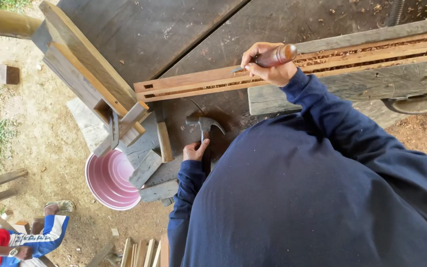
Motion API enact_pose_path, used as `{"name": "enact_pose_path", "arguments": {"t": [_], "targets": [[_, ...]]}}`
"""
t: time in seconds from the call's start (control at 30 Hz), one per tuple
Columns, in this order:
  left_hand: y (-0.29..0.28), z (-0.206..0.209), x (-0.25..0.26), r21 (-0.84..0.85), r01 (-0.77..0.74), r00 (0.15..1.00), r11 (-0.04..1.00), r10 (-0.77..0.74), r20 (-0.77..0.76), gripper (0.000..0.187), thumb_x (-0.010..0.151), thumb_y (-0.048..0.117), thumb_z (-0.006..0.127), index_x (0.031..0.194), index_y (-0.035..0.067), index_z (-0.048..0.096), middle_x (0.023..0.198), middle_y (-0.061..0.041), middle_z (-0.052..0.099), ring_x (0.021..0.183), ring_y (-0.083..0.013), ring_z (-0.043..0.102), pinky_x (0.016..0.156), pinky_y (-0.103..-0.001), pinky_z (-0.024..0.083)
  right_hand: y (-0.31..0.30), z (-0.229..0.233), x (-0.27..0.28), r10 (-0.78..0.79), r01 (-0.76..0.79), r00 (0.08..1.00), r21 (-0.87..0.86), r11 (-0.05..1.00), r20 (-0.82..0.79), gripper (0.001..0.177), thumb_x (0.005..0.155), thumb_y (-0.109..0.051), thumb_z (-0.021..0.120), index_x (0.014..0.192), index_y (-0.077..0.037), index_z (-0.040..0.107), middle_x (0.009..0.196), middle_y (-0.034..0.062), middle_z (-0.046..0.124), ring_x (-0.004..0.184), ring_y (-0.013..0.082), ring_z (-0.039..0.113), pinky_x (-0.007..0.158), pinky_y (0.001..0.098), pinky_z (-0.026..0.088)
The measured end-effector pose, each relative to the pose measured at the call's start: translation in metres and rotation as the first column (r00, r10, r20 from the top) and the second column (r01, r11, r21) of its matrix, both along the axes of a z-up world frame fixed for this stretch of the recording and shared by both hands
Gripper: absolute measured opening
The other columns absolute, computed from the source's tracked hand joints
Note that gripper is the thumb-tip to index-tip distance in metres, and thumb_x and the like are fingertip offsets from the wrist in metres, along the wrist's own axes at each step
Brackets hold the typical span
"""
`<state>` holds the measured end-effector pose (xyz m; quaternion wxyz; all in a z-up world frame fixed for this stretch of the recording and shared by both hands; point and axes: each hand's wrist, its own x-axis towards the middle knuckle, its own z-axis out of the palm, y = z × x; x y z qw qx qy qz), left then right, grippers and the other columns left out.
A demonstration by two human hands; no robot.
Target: Use a hammer and chisel to carve a mortise or groove into a wooden beam.
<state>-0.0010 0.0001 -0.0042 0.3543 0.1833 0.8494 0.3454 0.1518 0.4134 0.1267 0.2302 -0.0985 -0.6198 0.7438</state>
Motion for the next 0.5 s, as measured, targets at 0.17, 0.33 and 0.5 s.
{"name": "enact_pose_path", "arguments": {"t": [0.17, 0.33, 0.5], "targets": [[0.006, 0.010, -0.002, -0.030, 0.028, 0.999, 0.999, -0.029, -0.039, 0.054, 0.085, 0.048, 0.080, 0.072, -0.004, 0.072, 0.054, -0.002, 0.059, 0.055, -0.0077, 0.050, 0.051, -0.033, 0.044, -0.003, 0.000, -0.006, -0.011, 0.010, 1.000, 0.046, 0.999, 0.017, 0.008, 0.098, 0.004, 0.065, 0.103, -0.002, 0.066, 0.100, 0.0069, 0.070, 0.084, 0.0116, 0.067, 0.074, 0.0279, 0.059], [-0.001, -0.002, -0.003, -0.077, 0.052, 0.995, 0.996, -0.058, -0.078, 0.062, 0.086, 0.050, 0.081, 0.065, -0.007, 0.067, 0.052, -0.007, 0.054, 0.055, -0.0092, 0.046, 0.050, -0.035, 0.041, 0.000, -0.001, -0.022, -0.030, 0.018, 0.992, 0.100, 0.995, 0.120, 0.004, 0.096, -0.001, 0.068, 0.100, -0.003, 0.066, 0.095, 0.0066, 0.070, 0.075, 0.0117, 0.067, 0.065, 0.0280, 0.059], [0.006, 0.014, -0.001, 0.051, 0.042, 0.998, 0.998, -0.039, -0.048, 0.057, 0.084, 0.053, 0.077, 0.068, -0.001, 0.069, 0.052, -0.003, 0.060, 0.053, -0.0072, 0.050, 0.049, -0.033, 0.045, 0.000, 0.010, -0.046, -0.035, -0.026, 0.972, 0.252, 0.967, 0.234, 0.005, 0.093, -0.008, 0.073, 0.094, -0.006, 0.069, 0.092, 0.0044, 0.072, 0.073, 0.0128, 0.068, 0.062, 0.0305, 0.060]]}}
